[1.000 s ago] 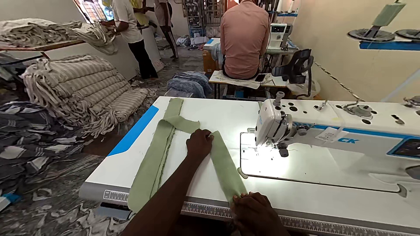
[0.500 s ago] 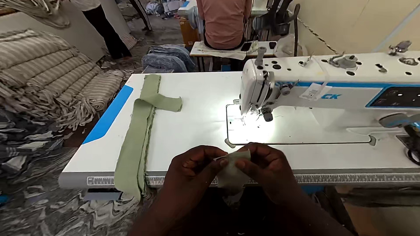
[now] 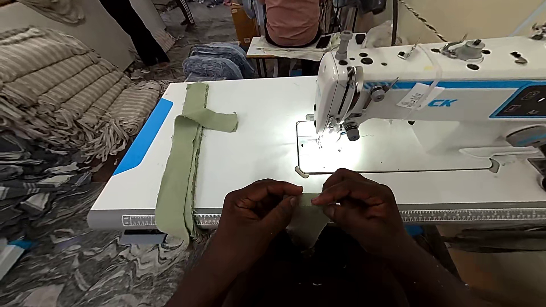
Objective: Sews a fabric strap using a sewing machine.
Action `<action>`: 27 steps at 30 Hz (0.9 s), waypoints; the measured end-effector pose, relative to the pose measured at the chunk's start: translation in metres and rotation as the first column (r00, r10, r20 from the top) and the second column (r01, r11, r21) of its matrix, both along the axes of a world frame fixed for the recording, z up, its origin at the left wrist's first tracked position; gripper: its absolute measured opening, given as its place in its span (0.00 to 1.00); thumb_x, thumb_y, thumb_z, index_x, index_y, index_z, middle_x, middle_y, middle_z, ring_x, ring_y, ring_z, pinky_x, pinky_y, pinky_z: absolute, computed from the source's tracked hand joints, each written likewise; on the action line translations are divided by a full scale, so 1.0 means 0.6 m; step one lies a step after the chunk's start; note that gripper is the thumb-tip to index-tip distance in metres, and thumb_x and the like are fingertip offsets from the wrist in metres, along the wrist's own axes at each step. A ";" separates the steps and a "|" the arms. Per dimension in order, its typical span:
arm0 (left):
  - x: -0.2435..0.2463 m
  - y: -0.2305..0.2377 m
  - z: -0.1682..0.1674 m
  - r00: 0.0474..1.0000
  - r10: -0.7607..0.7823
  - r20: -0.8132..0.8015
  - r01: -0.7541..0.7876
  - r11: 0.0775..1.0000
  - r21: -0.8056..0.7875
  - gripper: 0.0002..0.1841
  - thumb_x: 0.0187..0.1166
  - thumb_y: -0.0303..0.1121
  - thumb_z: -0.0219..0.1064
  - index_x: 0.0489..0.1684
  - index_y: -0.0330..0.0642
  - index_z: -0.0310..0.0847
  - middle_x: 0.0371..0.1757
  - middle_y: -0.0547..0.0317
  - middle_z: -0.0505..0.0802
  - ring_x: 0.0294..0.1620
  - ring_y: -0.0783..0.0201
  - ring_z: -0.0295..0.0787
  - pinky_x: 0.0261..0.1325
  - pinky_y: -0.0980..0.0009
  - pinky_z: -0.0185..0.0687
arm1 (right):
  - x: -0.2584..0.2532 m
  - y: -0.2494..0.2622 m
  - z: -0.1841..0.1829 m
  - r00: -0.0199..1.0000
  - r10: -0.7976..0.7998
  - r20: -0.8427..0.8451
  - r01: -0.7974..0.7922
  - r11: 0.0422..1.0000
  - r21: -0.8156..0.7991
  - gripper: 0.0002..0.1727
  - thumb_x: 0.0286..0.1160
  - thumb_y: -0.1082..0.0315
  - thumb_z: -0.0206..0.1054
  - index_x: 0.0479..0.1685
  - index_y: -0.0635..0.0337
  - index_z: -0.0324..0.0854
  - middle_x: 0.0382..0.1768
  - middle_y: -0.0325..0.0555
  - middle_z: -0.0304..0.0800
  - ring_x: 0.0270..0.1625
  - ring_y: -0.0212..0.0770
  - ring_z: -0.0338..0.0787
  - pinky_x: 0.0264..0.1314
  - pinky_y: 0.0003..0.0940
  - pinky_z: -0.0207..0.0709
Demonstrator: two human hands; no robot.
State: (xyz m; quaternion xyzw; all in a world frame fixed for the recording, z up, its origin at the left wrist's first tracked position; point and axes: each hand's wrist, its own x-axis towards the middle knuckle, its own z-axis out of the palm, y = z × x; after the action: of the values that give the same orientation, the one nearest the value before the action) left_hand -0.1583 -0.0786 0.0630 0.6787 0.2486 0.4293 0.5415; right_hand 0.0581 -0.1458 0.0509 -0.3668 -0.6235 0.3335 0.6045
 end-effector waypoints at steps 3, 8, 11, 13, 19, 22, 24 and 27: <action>0.010 -0.011 0.008 0.999 0.036 -0.035 -0.035 0.998 0.043 0.16 0.71 0.26 0.76 0.57 0.45 0.86 0.36 0.59 0.93 0.29 0.69 0.89 0.34 0.77 0.89 | 0.001 0.005 0.004 0.999 -0.004 0.036 0.007 0.998 -0.062 0.21 0.71 0.61 0.74 0.61 0.61 0.86 0.41 0.37 0.87 0.39 0.30 0.87 0.40 0.24 0.87; 0.020 -0.015 0.004 0.994 0.065 -0.082 -0.060 0.996 0.063 0.20 0.72 0.29 0.74 0.64 0.44 0.82 0.40 0.58 0.94 0.35 0.65 0.92 0.39 0.73 0.92 | -0.012 0.003 0.010 0.959 -0.202 0.199 0.216 0.975 -0.053 0.05 0.69 0.63 0.77 0.36 0.52 0.95 0.32 0.30 0.90 0.32 0.25 0.88 0.29 0.18 0.84; 0.012 -0.008 -0.004 0.996 0.000 -0.086 0.002 1.000 0.018 0.20 0.74 0.33 0.75 0.64 0.43 0.85 0.46 0.56 0.93 0.40 0.63 0.92 0.45 0.71 0.92 | -0.011 0.001 0.007 0.958 -0.220 0.184 0.230 0.973 -0.030 0.03 0.67 0.65 0.76 0.35 0.52 0.93 0.32 0.30 0.89 0.33 0.25 0.88 0.31 0.19 0.86; 0.017 -0.011 -0.006 0.994 0.038 -0.103 -0.034 0.999 0.038 0.08 0.74 0.32 0.76 0.47 0.44 0.92 0.40 0.60 0.93 0.32 0.67 0.90 0.36 0.75 0.91 | -0.010 0.001 0.002 0.962 -0.217 0.165 0.224 0.974 -0.024 0.03 0.67 0.66 0.77 0.35 0.54 0.93 0.32 0.31 0.89 0.34 0.26 0.88 0.31 0.20 0.86; 0.037 -0.018 -0.003 0.984 0.171 -0.047 -0.164 0.977 0.137 0.05 0.69 0.28 0.78 0.39 0.43 0.92 0.36 0.61 0.94 0.30 0.68 0.91 0.33 0.75 0.91 | -0.012 0.001 0.002 0.953 -0.265 0.144 0.263 0.964 0.039 0.03 0.65 0.69 0.78 0.35 0.57 0.93 0.33 0.33 0.89 0.35 0.26 0.89 0.33 0.18 0.87; 0.049 -0.026 -0.021 0.931 0.355 -0.084 -0.272 0.830 0.487 0.09 0.71 0.28 0.76 0.47 0.45 0.92 0.46 0.65 0.94 0.45 0.71 0.93 0.46 0.74 0.94 | -0.012 0.002 -0.004 0.945 -0.299 0.135 0.286 0.952 0.113 0.06 0.67 0.71 0.79 0.39 0.61 0.95 0.36 0.37 0.92 0.39 0.27 0.90 0.38 0.18 0.87; 0.051 -0.035 -0.032 0.912 0.389 -0.134 -0.218 0.732 0.646 0.15 0.77 0.29 0.72 0.60 0.41 0.90 0.53 0.60 0.92 0.54 0.71 0.89 0.54 0.75 0.89 | -0.010 0.002 -0.009 0.933 -0.344 0.107 0.330 0.935 0.133 0.06 0.67 0.71 0.79 0.40 0.63 0.95 0.37 0.38 0.92 0.39 0.27 0.91 0.38 0.19 0.88; 0.035 -0.018 -0.019 0.952 0.236 -0.193 -0.125 0.880 0.459 0.11 0.81 0.34 0.70 0.56 0.47 0.93 0.48 0.68 0.94 0.44 0.75 0.91 0.44 0.78 0.91 | 0.000 0.002 -0.014 0.921 -0.371 0.120 0.359 0.927 0.110 0.04 0.66 0.69 0.77 0.36 0.59 0.93 0.35 0.35 0.92 0.37 0.27 0.91 0.37 0.20 0.88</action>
State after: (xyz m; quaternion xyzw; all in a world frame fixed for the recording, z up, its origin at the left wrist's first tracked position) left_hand -0.1372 -0.0895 0.0514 0.8047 0.2719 0.4367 0.2962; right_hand 0.0579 -0.1448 0.0427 -0.4724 -0.5985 0.1617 0.6265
